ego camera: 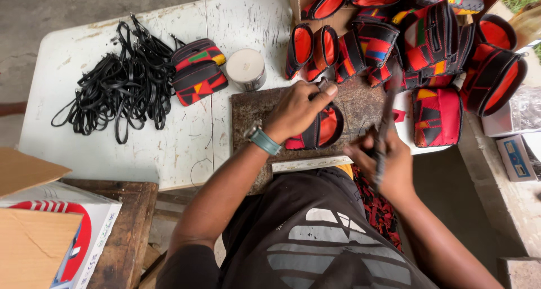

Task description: The person holds a colorful fabric coin purse and uses scissors to trim loose threads and excess fabric from its seams, working on one purse at a time. They set finished purses aside, then use a lighter to singe remaining threads on a purse's edges.

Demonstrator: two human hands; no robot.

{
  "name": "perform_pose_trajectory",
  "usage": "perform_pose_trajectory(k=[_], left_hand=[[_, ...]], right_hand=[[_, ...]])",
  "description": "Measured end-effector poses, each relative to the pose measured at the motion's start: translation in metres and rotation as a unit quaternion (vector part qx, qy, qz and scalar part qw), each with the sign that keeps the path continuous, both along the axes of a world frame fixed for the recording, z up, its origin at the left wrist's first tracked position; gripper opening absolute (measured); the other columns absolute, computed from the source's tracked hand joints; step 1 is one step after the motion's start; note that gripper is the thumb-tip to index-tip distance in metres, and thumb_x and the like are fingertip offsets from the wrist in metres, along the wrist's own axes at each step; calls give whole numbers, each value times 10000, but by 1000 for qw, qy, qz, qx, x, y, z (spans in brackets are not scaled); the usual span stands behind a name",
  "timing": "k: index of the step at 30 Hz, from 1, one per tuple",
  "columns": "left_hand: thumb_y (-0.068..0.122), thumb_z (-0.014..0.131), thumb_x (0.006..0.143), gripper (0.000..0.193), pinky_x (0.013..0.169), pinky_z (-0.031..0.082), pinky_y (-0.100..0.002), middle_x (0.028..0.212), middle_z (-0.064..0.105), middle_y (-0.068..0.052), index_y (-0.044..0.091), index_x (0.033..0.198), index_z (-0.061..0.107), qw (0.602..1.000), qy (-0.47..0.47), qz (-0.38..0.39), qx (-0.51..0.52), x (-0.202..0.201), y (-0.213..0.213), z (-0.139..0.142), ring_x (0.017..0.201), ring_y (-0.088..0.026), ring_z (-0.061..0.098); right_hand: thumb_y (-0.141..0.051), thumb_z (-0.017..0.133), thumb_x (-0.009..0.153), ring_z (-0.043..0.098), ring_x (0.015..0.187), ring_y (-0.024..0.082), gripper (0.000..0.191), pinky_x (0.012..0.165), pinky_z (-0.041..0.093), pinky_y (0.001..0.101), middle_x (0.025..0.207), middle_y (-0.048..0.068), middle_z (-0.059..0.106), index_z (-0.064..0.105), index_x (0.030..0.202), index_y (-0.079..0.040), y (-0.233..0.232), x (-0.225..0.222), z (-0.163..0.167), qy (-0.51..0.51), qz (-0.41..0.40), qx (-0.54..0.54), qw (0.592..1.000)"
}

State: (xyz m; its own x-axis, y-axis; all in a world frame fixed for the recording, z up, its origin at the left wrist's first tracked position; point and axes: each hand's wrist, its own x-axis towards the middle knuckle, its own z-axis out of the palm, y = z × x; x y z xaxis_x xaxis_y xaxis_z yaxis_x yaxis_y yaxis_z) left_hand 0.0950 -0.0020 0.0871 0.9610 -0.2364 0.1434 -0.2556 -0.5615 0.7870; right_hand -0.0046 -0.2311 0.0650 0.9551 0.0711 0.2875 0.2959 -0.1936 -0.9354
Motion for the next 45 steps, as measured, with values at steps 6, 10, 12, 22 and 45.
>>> perform_pose_trajectory(k=[6, 10, 12, 22, 45], left_hand=[[366, 590, 979, 394, 882, 479, -425, 874, 689, -135, 21, 845, 724, 983, -183, -7, -31, 1, -7, -15, 965, -311, 620], [319, 694, 858, 354, 819, 509, -415, 873, 639, -175, -31, 800, 693, 993, -93, -9, -70, -2, 12, -9, 872, -288, 657], [307, 675, 850, 360, 752, 499, -437, 835, 637, -166, -48, 793, 673, 999, -16, -31, -31, -5, 15, -7, 791, -293, 657], [282, 660, 843, 320, 714, 520, -396, 883, 683, -164, -33, 799, 697, 991, -85, -58, -90, 6, 14, 4, 775, -234, 663], [245, 654, 873, 272, 957, 468, -449, 1013, 660, -162, 20, 976, 767, 983, -145, 63, -91, -15, -23, 18, 1048, -334, 610]], right_hand=[[-142, 820, 940, 607, 724, 151, 268, 691, 500, 330, 785, 112, 649, 565, 921, -62, 62, 67, 14, -21, -144, -197, 970], [-125, 828, 853, 633, 793, 134, 307, 724, 531, 310, 858, 85, 652, 534, 929, -81, 47, 67, 19, 25, 11, -59, 998], [-94, 809, 827, 670, 845, 122, 312, 762, 547, 294, 915, 56, 665, 516, 934, -91, 31, 64, 22, 37, 109, 22, 993], [-241, 815, 898, 532, 659, 136, 317, 592, 429, 308, 706, 44, 557, 576, 810, -53, -46, 18, 18, 143, 182, -82, 969], [-117, 799, 897, 601, 694, 135, 219, 685, 512, 338, 759, 102, 651, 603, 920, -23, 59, 78, 18, -44, -159, -158, 973]])
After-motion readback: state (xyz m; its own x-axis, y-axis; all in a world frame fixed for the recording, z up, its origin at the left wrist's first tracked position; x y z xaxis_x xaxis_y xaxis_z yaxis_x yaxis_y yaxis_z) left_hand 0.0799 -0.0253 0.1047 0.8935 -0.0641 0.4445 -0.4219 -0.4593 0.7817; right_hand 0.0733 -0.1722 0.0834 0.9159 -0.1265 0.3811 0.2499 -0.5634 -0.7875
